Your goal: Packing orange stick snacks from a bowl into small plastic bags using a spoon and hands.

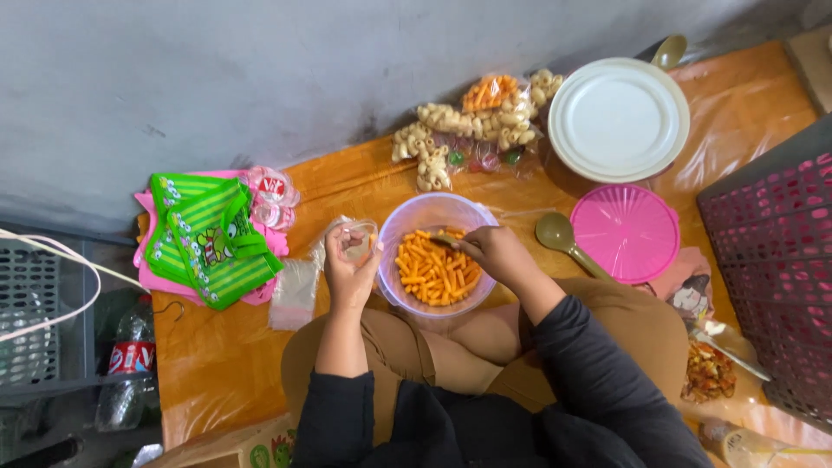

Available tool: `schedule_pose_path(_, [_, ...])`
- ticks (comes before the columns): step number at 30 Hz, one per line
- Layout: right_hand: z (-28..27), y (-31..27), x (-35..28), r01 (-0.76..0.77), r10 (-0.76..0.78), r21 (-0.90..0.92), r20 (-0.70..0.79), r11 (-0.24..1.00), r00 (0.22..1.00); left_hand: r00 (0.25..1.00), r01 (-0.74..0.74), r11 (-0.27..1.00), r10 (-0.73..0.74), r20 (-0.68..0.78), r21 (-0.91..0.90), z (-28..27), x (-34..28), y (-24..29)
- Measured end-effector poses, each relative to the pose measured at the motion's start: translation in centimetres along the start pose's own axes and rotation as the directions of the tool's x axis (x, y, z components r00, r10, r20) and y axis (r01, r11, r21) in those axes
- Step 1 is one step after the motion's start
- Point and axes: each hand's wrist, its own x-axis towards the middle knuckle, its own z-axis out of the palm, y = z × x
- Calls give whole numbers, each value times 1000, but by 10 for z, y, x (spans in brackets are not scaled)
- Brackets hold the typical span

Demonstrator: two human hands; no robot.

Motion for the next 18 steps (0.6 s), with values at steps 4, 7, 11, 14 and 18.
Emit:
schedule_pose_path(4, [-13,5,-8,-69,70,9,-31,998,997,1000,-1,1000,1,-2,23,-2,-6,-6])
schedule_pose_path(7, [-24,0,-13,-183,185,86,-9,979,983,1000,6,1000,-6,-12,30,-4,-7,-8])
schedule_pose_path(11, [-30,5,-20,-268,266,134,31,954,964,998,57,997,-56,-10,52,-4,-8,-9])
schedule_pose_path(14, [-22,20,-19,-319,321,156,14,935,947,996,87,993,-88,3,75,-6,-8,-13])
schedule_pose_path(18, [-17,27,-19,-391,405,236,-14,890,914,996,95,994,-95,0,62,-3,-8,-23])
